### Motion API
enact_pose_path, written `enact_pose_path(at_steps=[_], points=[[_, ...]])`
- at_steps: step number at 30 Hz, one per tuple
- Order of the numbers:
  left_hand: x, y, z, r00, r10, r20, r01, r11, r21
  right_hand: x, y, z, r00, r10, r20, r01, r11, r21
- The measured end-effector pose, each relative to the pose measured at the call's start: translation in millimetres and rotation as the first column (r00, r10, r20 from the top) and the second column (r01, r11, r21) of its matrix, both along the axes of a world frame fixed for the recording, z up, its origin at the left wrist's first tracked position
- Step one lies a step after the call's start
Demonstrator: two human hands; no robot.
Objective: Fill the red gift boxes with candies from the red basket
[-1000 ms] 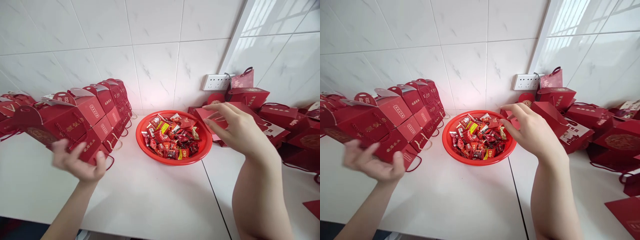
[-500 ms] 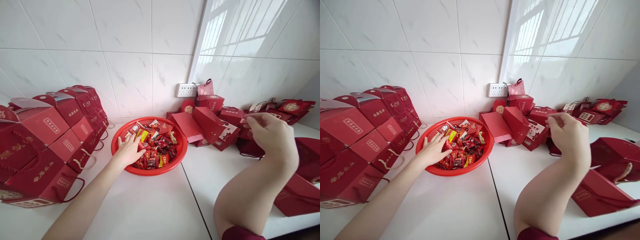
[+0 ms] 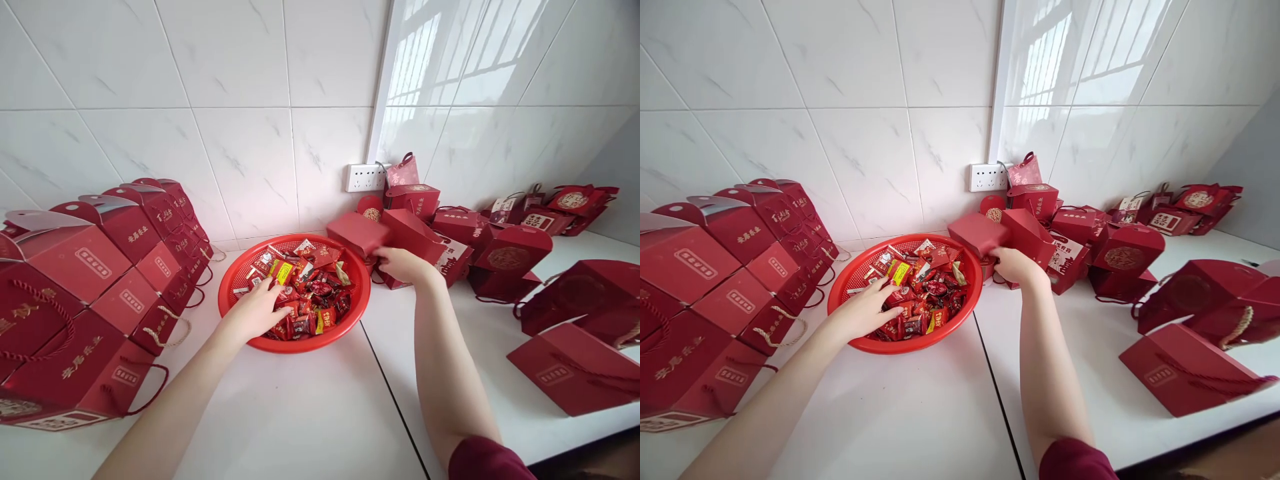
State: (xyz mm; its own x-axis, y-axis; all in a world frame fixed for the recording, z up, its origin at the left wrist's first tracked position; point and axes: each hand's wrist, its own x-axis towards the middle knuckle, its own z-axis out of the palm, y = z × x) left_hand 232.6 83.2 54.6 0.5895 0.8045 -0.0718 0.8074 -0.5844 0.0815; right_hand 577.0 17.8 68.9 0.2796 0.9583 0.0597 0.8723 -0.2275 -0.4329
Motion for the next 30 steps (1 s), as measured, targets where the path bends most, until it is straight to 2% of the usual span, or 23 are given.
enact_pose_path(at_steps=[2,4,9,12,16,20,24,27,30], points=[[0.5,-0.5,0.9,1.0,-0.012,0.009,0.012,1.0,0.002,2.4,7.8,-7.0,0.999,0.038,-0.01,-0.036,0.993,0.116],[1.4,-1.5,2.0,1.0,-0.005,0.008,0.005,1.0,-0.003,6.2,14.5,-13.9,0.998,0.061,-0.022,-0.057,0.985,0.165],[2.2,-2.0,1.6,1.0,-0.008,-0.007,0.008,1.0,0.009,13.9,24.8,-29.2,1.0,0.005,-0.021,-0.005,1.0,-0.004],[1.8,-0.8,0.5,1.0,-0.017,-0.021,0.017,1.0,0.019,13.7,26.1,-34.9,0.999,0.005,-0.032,-0.007,0.999,-0.054],[1.5,0.0,0.9,0.999,-0.015,-0.039,0.015,1.0,0.016,9.1,31.4,-40.0,0.999,0.024,-0.039,-0.024,1.0,0.004],[1.8,-0.7,1.5,0.999,-0.009,-0.032,0.01,1.0,0.003,8.8,40.5,-44.8,0.998,-0.066,-0.016,0.068,0.989,0.131],[2.2,-1.4,1.0,1.0,-0.014,-0.021,0.014,1.0,0.004,13.2,46.1,-51.0,0.98,-0.198,-0.038,0.2,0.934,0.295],[2.4,-1.7,1.1,1.0,-0.016,-0.025,0.017,1.0,0.006,17.0,48.6,-55.2,0.952,-0.295,-0.083,0.301,0.848,0.437],[2.3,-2.0,1.5,1.0,-0.001,-0.027,0.001,1.0,-0.012,18.0,48.4,-52.4,0.931,-0.344,-0.125,0.353,0.756,0.552]])
